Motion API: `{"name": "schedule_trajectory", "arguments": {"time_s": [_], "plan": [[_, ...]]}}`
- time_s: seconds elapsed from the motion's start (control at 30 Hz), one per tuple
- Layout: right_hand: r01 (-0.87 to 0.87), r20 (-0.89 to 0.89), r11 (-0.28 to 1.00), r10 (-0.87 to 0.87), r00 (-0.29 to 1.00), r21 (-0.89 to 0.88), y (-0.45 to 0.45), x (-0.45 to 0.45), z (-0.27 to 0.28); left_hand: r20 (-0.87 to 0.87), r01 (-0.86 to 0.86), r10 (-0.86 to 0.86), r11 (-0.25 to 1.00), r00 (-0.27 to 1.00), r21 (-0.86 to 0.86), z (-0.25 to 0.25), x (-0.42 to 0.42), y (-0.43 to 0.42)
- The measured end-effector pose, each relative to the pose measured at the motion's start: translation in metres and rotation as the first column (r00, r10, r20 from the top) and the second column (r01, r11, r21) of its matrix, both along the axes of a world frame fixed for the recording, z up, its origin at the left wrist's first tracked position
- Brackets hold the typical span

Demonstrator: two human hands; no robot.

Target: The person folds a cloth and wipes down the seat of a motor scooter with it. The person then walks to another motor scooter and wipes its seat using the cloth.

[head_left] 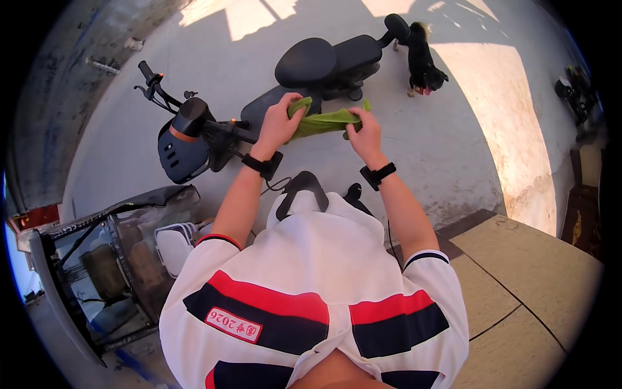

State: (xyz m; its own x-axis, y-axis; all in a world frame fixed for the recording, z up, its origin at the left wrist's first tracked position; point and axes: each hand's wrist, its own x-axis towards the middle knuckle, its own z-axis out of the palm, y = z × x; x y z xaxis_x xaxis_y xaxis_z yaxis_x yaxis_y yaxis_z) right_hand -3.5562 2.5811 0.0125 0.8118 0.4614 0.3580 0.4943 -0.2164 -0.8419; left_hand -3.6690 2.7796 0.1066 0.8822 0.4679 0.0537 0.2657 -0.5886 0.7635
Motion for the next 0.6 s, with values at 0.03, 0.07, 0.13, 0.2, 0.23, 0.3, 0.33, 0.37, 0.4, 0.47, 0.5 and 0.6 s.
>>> {"name": "schedule_trajectory", "arguments": {"time_s": [0.03,0.07,0.13,0.2,0.23,0.3,0.33,0.37,0.4,0.47,0.5,0.6], "plan": [[0.013,-0.011,1.000,-0.013,1.000,-0.010,-0.005,0.006,-0.001,-0.011,0.013,-0.013,1.000,1.000,0.001,-0.002,0.009,-0.004],[0.027,-0.017,1.000,-0.027,0.999,-0.014,-0.010,0.012,-0.002,0.021,0.040,-0.040,0.999,0.999,0.004,-0.007,0.018,-0.007],[0.058,-0.028,0.998,-0.059,0.998,-0.026,-0.018,0.024,-0.003,0.084,0.097,-0.097,0.995,0.992,0.009,-0.018,0.037,-0.010],[0.086,-0.041,0.995,-0.088,0.995,-0.050,-0.023,0.038,-0.004,0.086,0.133,-0.131,0.991,0.988,-0.022,-0.027,0.060,-0.009],[0.102,-0.048,0.993,-0.105,0.993,-0.064,-0.025,0.046,-0.004,0.087,0.153,-0.149,0.987,0.985,-0.038,-0.030,0.073,-0.008],[0.142,-0.019,0.987,-0.144,0.989,-0.076,-0.027,0.059,-0.002,0.101,0.181,-0.175,0.981,0.979,-0.063,-0.032,0.098,-0.005],[0.160,0.002,0.984,-0.160,0.987,-0.079,-0.027,0.069,0.002,0.115,0.194,-0.185,0.978,0.976,-0.073,-0.032,0.113,-0.002],[0.167,0.012,0.982,-0.166,0.986,-0.088,-0.026,0.079,0.004,0.112,0.207,-0.199,0.976,0.974,-0.071,-0.034,0.127,0.002],[0.172,0.020,0.980,-0.171,0.985,-0.096,-0.025,0.088,0.007,0.107,0.219,-0.211,0.973,0.972,-0.069,-0.035,0.139,0.006],[0.190,0.030,0.975,-0.187,0.982,-0.112,-0.020,0.108,0.011,0.093,0.231,-0.224,0.971,0.970,-0.065,-0.037,0.164,0.015],[0.201,0.027,0.972,-0.199,0.980,-0.123,-0.017,0.115,0.016,0.078,0.229,-0.224,0.971,0.972,-0.068,-0.036,0.174,0.019],[0.189,0.011,0.970,-0.189,0.982,-0.155,-0.006,0.132,0.021,0.079,0.198,-0.192,0.977,0.978,-0.076,-0.042,0.192,0.030]]}}
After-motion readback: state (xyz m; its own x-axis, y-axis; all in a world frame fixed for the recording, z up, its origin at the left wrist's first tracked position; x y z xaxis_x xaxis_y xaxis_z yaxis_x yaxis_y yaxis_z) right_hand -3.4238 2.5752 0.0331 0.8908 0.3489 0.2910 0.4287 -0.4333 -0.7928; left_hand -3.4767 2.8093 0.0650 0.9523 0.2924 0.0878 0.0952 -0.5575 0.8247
